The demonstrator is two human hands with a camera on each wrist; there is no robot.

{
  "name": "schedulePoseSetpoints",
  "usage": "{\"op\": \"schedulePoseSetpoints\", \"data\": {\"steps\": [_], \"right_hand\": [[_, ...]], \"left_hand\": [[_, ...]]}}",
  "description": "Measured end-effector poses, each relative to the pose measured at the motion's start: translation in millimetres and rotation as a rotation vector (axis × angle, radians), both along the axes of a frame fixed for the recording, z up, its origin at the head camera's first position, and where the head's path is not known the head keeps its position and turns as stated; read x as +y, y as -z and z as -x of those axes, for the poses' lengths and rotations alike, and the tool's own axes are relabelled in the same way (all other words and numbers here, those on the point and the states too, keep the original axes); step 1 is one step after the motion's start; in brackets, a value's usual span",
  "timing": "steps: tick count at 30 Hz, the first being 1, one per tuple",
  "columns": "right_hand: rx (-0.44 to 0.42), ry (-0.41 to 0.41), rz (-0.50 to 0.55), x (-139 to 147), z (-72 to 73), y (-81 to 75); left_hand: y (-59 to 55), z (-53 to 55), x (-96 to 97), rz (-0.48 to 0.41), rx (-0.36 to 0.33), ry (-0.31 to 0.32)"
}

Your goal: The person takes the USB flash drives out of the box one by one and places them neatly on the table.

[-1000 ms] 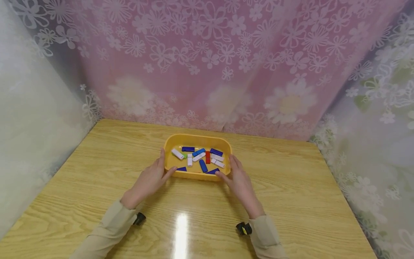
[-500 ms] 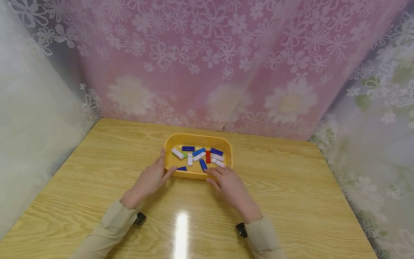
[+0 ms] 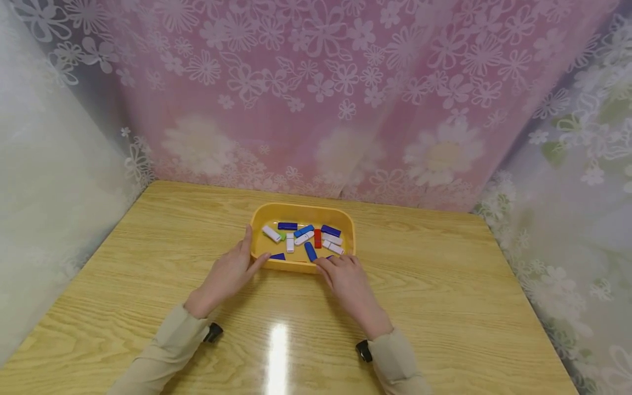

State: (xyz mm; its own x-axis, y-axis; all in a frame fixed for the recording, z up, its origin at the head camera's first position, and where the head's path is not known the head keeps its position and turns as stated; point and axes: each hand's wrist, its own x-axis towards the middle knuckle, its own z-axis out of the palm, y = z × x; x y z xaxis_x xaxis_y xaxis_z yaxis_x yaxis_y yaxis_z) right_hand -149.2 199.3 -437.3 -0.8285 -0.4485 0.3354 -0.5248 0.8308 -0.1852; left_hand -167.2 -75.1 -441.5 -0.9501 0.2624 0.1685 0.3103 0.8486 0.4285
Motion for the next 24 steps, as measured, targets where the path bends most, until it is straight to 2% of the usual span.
{"op": "schedulePoseSetpoints", "data": {"steps": [4, 6, 8, 11, 13, 15, 20, 24], "right_hand": [[0.006, 0.011, 0.005, -1, 0.4, -0.4], [0.008, 0.014, 0.006, -1, 0.3, -0.7], [0.014, 0.014, 0.007, -1, 0.3, -0.9], [0.032, 0.008, 0.006, -1, 0.6, -0.7], [0.043, 0.005, 0.005, -1, 0.5, -0.3], [0.053, 0.006, 0.001, -1, 0.1, 0.2], [0.051, 0.011, 0.002, -1, 0.3, 1.5], [0.024, 0.017, 0.004, -2, 0.1, 1.9]], "left_hand": [[-2.9, 1.9, 0.1, -0.019, -0.004, -0.027], [-6.9, 3.5, 0.1, -0.021, 0.016, -0.037], [-12.6, 5.8, 0.1, -0.015, 0.054, -0.052], [-24.2, 11.0, 0.9, -0.011, 0.152, -0.065], [-32.6, 16.2, 2.9, -0.014, 0.202, -0.062], [-41.5, 21.7, 6.7, -0.020, 0.223, -0.041], [-56.2, 34.6, 22.8, -0.003, 0.191, 0.029], [-51.4, 42.0, 34.9, 0.032, 0.115, 0.083]]}}
